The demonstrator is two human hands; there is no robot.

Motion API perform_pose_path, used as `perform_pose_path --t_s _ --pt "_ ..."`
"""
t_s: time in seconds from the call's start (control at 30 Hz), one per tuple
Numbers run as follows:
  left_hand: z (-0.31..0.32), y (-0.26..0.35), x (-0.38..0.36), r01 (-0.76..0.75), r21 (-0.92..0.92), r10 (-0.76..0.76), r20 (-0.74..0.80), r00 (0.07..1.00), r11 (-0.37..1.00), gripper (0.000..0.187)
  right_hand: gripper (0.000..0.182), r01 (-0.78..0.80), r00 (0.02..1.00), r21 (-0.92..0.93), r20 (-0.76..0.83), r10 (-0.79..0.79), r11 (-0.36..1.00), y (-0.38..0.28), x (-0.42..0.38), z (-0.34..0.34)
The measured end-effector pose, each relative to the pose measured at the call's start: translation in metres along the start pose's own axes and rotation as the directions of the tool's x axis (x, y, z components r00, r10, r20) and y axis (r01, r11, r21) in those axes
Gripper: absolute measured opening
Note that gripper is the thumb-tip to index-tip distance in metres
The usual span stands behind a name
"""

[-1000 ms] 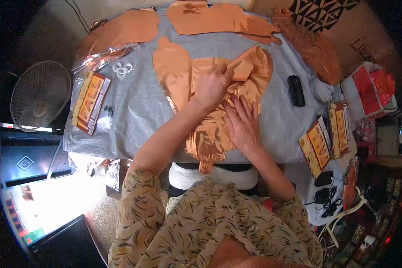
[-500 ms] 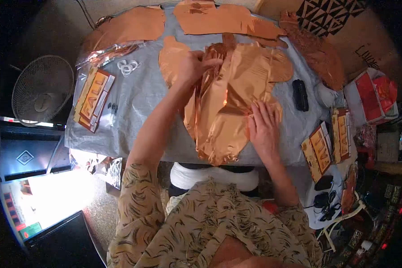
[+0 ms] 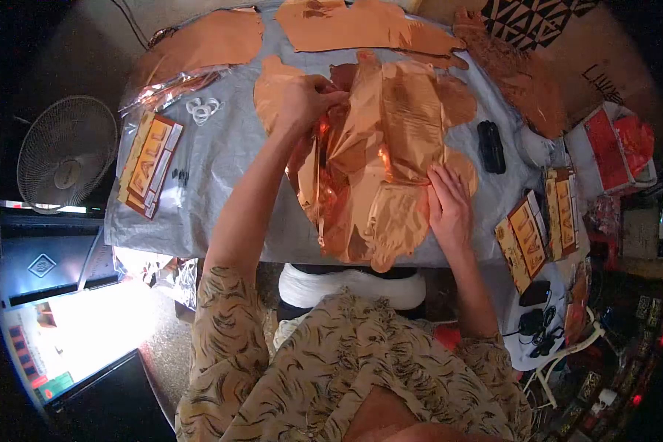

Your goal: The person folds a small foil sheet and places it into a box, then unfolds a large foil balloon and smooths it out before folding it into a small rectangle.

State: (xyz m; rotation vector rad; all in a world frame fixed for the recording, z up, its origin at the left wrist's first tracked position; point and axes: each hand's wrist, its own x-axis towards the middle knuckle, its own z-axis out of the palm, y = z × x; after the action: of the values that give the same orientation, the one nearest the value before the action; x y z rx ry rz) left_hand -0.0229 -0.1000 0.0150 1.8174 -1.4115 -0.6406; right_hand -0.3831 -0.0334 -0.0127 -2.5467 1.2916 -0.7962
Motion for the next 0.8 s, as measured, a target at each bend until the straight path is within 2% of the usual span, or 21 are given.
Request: perform_pose_path --t_s 0.07,0.2,0.27,0.3,0.37,0.5,0.57,0.6,0.67,0.8 --pt "-0.002 0.008 -0.006 -0.005 0.125 0.009 -0.036 0.999 0.992 0.039 0.028 0.081 0.996 -0.026 -0.038 -0.082 0.996 0.001 0.003 0.001" --pt "-0.002 -0.008 0.001 -0.029 0.021 0.031 -0.091 0.995 0.999 0.041 0.027 0.069 0.997 0.004 -0.031 -0.068 0.998 0.007 0.009 0.009" --pt "-0.008 -0.012 0.003 -0.072 0.139 0.082 -0.061 0.995 0.988 0.041 0.03 0.14 0.986 0.051 -0.094 -0.135 0.989 0.015 0.013 0.015" --pt "-0.008 -0.015 0.004 -0.068 0.138 0.078 -0.065 0.995 0.988 0.041 0.03 0.144 0.986 0.052 -0.091 -0.139 0.988 0.008 0.016 0.013" --pt "-0.007 -0.021 0.006 -0.081 0.059 0.083 -0.037 0.996 0.995 0.038 0.035 0.043 0.999 0.116 -0.034 -0.039 0.992 -0.013 0.023 0.005" --pt "-0.008 -0.016 0.003 -0.108 0.155 0.117 -0.055 0.992 0.982 0.037 0.038 0.162 0.984 0.051 0.068 -0.165 0.985 -0.023 0.025 0.009" --pt "-0.01 -0.003 -0.005 0.037 0.072 -0.033 -0.057 0.998 0.997 0.036 0.038 0.18 0.98 -0.013 0.093 -0.178 0.984 -0.026 0.025 0.016" --pt "-0.007 -0.011 -0.002 0.038 0.069 -0.034 -0.058 0.998 0.997 0.036 0.038 0.179 0.978 -0.021 0.109 -0.176 0.984 -0.029 0.026 0.018" --pt "0.004 -0.033 0.006 -0.132 0.145 0.156 -0.168 0.973 0.981 0.043 0.038 0.196 0.974 -0.026 0.12 -0.191 0.98 -0.036 0.031 0.021" --pt "-0.005 -0.019 -0.006 -0.086 0.084 0.098 -0.149 0.984 0.993 0.043 0.039 0.259 0.96 -0.066 0.124 -0.25 0.964 -0.05 0.039 0.032"
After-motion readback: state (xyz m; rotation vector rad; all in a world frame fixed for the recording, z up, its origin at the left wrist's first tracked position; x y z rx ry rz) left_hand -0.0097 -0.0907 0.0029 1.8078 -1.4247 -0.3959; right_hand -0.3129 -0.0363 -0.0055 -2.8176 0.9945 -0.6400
